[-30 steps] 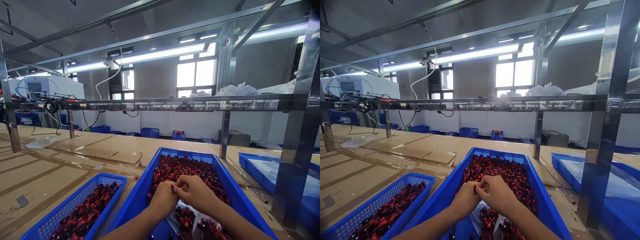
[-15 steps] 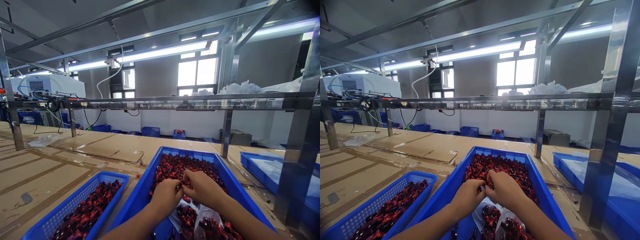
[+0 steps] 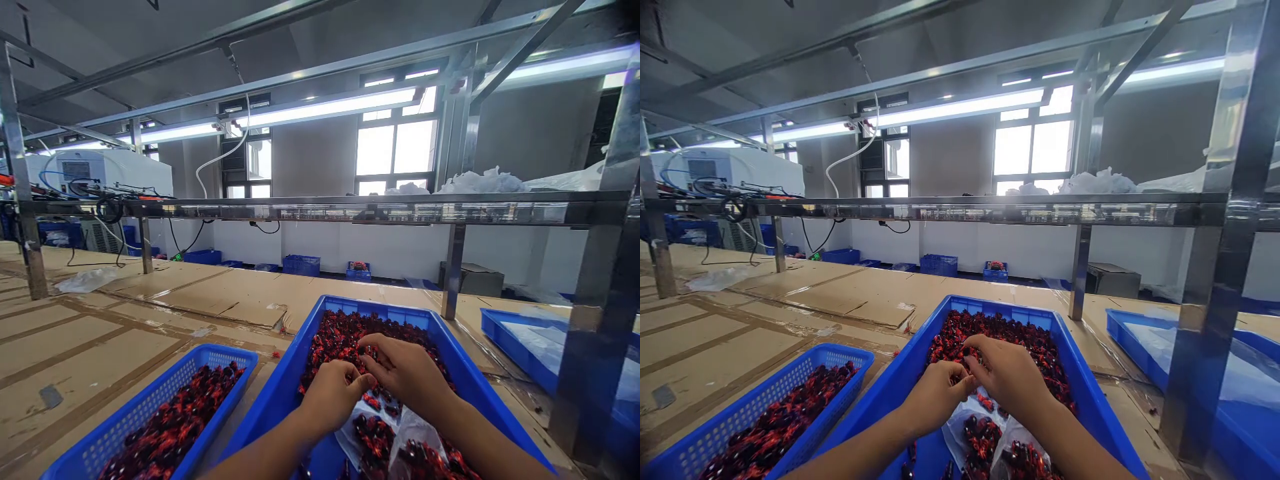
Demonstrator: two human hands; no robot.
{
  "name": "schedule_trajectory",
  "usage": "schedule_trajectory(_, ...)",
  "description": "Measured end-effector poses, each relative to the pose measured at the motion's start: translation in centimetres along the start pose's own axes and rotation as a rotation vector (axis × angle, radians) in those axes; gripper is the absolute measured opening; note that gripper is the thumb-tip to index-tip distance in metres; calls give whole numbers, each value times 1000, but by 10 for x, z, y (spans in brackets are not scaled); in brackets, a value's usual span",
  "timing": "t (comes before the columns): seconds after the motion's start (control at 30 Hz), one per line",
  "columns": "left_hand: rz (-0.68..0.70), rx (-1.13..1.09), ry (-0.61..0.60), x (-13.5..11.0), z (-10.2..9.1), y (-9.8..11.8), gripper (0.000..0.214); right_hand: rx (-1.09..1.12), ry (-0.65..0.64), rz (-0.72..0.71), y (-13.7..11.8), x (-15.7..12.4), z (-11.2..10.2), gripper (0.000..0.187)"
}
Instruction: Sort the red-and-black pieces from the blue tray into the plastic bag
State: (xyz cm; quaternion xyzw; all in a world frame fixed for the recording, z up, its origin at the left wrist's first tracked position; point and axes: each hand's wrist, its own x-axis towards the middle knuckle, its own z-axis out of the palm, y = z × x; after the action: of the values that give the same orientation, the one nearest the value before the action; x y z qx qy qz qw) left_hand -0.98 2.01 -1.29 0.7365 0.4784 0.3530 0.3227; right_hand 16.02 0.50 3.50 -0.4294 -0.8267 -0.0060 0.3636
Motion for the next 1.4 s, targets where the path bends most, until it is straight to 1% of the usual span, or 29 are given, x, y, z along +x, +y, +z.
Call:
schedule_trajectory(0.07,-120,-126,-21,4,4,-4,54,123,52,48,1,0,2,18)
schedule_trajectory(0.1,-172,-215,-32,6,6,-5,58,255,75,118,2,1,3,15)
schedule_trajectory(0.17,-237,-394,-51,8,6,-2,67,695,91,350,6,3,4,13)
schedule_trajectory(0.23,-259,-546,-61,9,3,4,71,1121,44,572,10,6,5,19)
schedule_trajectory(0.27,-264,-608,-60,8,1,7,72,1251,2,637,13,6,5,20)
schedule_trajectory(0.3,-275,-660,-55,8,-1,10,73,1312,-36,670,14,7,6,20)
schedule_trajectory(0.4,-292,-751,-42,5,-5,16,74,1305,-122,684,13,6,12,22)
schedule_trajectory(0.43,-281,-762,-37,5,-5,18,74,1263,-140,662,11,5,15,22)
schedule_trajectory(0.5,-250,-773,-25,4,-5,19,71,1051,-134,552,4,4,22,22)
schedule_trajectory(0.57,-219,-798,-13,4,-4,19,68,755,-96,425,-4,2,26,20)
schedule_trajectory(0.6,-210,-819,-10,4,-3,19,67,633,-76,383,-7,2,26,19)
schedule_trajectory(0.67,-205,-861,-13,5,-1,18,64,490,-42,340,-12,1,24,17)
schedule_trajectory(0.8,-244,-847,-1,7,1,12,66,316,31,194,-16,-1,14,20)
schedule_trajectory(0.87,-292,-818,-10,7,1,10,68,293,54,130,-18,-2,11,20)
schedule_trajectory(0.93,-335,-795,-27,7,1,9,70,325,63,101,-20,-2,9,18)
schedule_trajectory(0.97,-344,-785,-33,7,1,9,70,371,72,115,-21,-2,9,16)
schedule_trajectory(1.0,-347,-780,-33,7,2,9,70,449,80,159,-22,-1,10,14)
schedule_trajectory(1.03,-344,-781,-34,7,2,10,70,570,83,235,-22,0,10,12)
schedule_trajectory(1.07,-341,-784,-32,7,2,10,70,734,84,338,-21,1,10,14)
schedule_trajectory(1.13,-327,-804,-20,7,1,12,69,1119,56,573,-17,4,10,25)
schedule_trajectory(1.17,-322,-813,-5,7,1,13,69,1286,18,673,-14,5,10,28)
schedule_trajectory(1.2,-317,-818,12,7,0,15,70,1397,-30,751,-10,6,10,28)
schedule_trajectory(1.23,-313,-820,30,7,-2,17,70,1442,-76,806,-7,6,11,28)
schedule_trajectory(1.27,-309,-820,42,6,-3,19,71,1425,-117,838,-5,6,12,28)
schedule_trajectory(1.3,-306,-817,44,6,-5,20,72,1360,-153,846,-3,6,13,29)
schedule_trajectory(1.33,-306,-810,36,6,-6,21,74,1263,-174,826,-3,6,15,30)
schedule_trajectory(1.4,-298,-765,9,5,-6,21,76,1011,-178,704,-5,5,19,30)
